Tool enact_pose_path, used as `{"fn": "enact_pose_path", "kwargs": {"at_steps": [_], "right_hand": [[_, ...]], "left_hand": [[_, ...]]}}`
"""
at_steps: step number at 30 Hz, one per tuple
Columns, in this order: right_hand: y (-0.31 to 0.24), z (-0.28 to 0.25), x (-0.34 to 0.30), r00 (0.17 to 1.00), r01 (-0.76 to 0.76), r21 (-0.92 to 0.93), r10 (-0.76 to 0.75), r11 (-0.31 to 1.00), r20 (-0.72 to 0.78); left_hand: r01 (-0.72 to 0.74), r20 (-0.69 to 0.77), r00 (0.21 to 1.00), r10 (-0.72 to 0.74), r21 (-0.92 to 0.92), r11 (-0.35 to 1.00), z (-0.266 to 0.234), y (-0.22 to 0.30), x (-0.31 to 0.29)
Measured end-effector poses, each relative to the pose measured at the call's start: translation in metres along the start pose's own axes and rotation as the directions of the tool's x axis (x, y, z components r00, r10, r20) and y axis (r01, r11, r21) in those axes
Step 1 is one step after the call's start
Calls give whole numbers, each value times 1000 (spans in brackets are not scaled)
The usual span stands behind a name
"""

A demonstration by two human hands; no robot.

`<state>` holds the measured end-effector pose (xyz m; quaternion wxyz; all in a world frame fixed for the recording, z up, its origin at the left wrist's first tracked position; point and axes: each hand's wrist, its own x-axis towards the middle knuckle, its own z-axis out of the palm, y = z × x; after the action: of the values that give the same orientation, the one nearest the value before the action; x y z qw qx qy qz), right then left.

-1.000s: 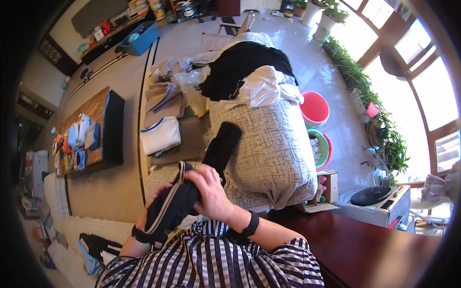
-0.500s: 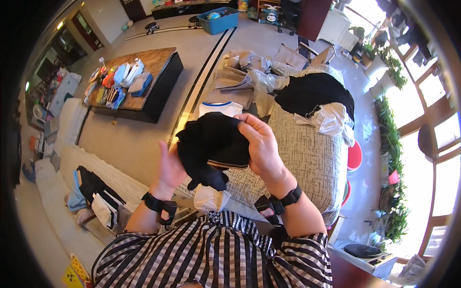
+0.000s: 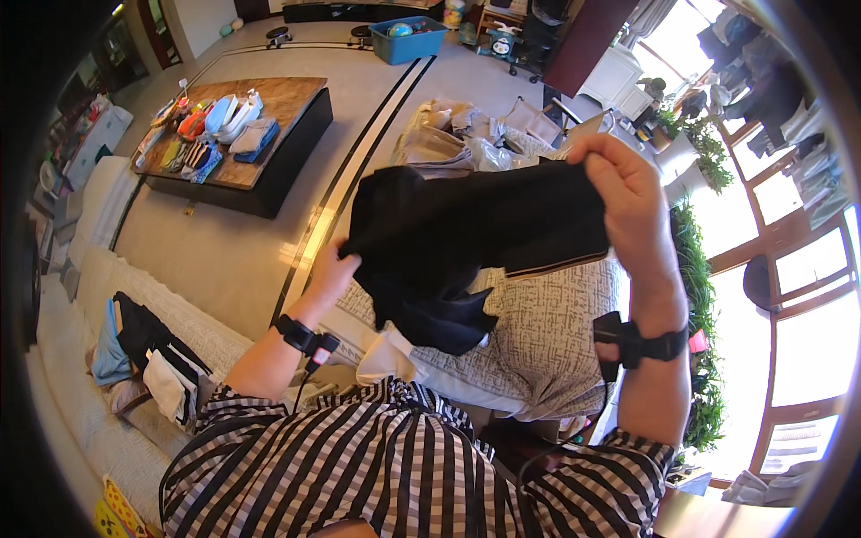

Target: Fold laundry on the bed and move it to a table.

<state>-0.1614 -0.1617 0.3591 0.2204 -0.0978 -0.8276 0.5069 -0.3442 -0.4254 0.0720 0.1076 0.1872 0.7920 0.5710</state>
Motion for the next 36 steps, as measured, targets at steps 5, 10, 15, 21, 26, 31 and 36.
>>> {"fn": "enact_pose_path", "kwargs": {"at_steps": [5,10,15,21,26,31,36], "right_hand": [[-9,-57,-5,960,80,-359,-170,930,-224],[-55,-21,21,937,156,41,-135,987,-322],[-101,60,17,996,93,217,-93,972,-11],[-91,144,19,946,257,83,-269,963,183],[-14,139,18,951,138,307,-213,942,225],[98,146,12,919,-1,74,-29,997,393],[161,165,-34,836,-107,-63,124,992,534]], "left_hand": [[-110,91,982,165,-431,895,-35,77,14],[-576,-173,749,640,307,757,-48,111,2],[-387,167,777,606,-632,671,-38,216,-45],[-449,22,888,459,-170,877,-44,206,-21],[-357,-81,931,356,-407,841,-56,169,-17],[-392,-255,911,325,-286,874,-84,151,-18],[-408,-347,887,306,-275,871,-100,161,-34]]}}
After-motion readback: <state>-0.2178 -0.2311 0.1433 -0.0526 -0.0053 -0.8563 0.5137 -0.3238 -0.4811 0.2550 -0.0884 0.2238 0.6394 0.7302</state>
